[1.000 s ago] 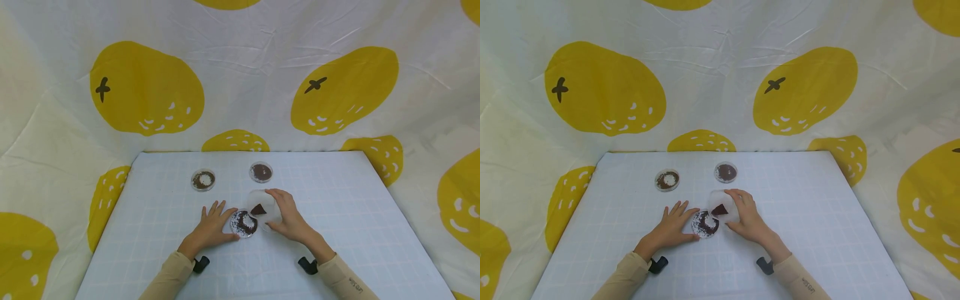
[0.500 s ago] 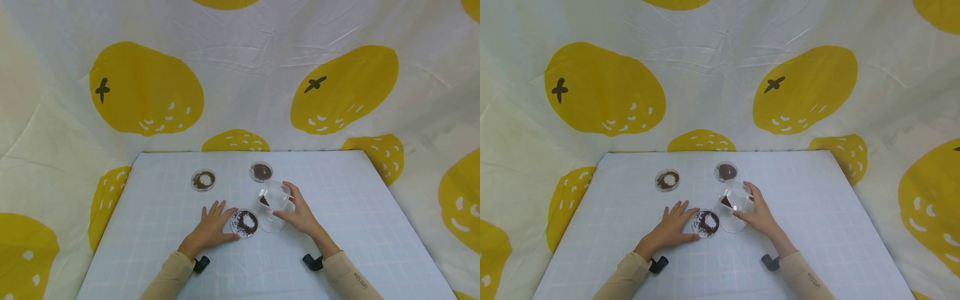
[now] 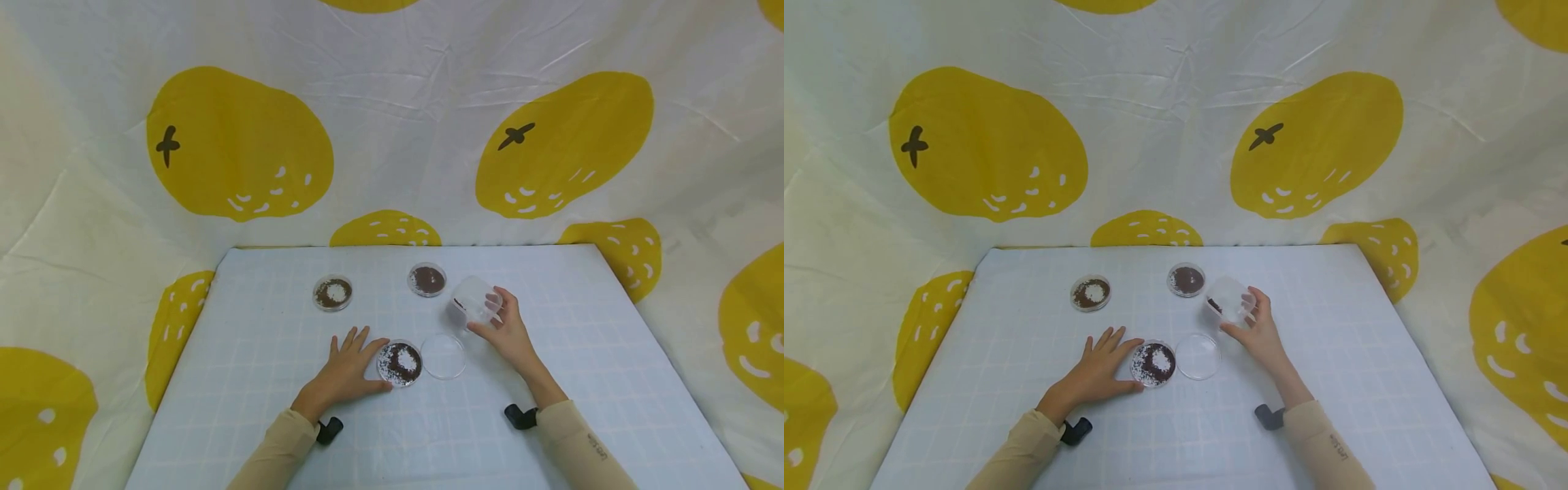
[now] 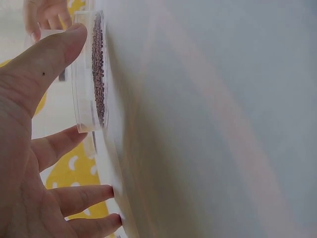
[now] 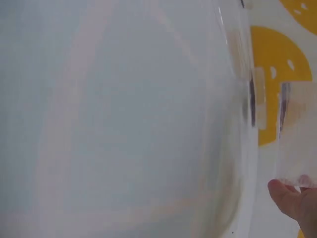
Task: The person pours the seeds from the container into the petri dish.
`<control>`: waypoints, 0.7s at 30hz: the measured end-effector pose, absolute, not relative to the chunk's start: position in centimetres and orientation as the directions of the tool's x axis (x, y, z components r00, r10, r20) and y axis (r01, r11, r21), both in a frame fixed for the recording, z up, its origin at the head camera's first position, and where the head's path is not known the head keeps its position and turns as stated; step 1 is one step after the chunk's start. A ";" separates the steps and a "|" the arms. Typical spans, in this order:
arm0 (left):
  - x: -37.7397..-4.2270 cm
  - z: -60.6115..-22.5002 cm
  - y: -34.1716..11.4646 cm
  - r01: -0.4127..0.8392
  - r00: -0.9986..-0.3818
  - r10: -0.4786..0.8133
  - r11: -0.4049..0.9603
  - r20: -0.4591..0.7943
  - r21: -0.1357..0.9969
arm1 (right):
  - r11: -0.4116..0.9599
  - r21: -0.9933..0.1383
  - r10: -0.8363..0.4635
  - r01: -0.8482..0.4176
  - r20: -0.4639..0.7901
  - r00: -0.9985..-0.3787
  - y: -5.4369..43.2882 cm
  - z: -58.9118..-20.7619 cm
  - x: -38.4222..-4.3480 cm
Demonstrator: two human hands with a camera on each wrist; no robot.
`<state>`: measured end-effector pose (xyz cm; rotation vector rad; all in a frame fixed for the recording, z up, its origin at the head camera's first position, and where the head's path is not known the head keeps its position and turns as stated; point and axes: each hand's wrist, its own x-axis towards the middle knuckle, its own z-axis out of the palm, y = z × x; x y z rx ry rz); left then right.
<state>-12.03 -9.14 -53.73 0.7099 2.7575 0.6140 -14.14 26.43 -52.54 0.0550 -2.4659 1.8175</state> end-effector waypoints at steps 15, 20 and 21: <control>-12.2 -53.8 -9.1 0.410 -0.853 0.507 0.797 -0.122 0.443 | 0.572 -0.809 0.415 0.138 0.140 -0.899 30.0 -52.7 -16.1; -12.2 -53.9 -9.1 0.411 -0.855 0.506 0.797 -0.117 0.443 | 0.544 -0.813 0.486 0.209 0.102 -0.868 30.5 -52.6 -16.5; -12.2 -53.9 -9.1 0.413 -0.854 0.507 0.797 -0.116 0.442 | 0.538 -0.814 0.491 0.217 0.094 -0.866 30.7 -52.6 -16.6</control>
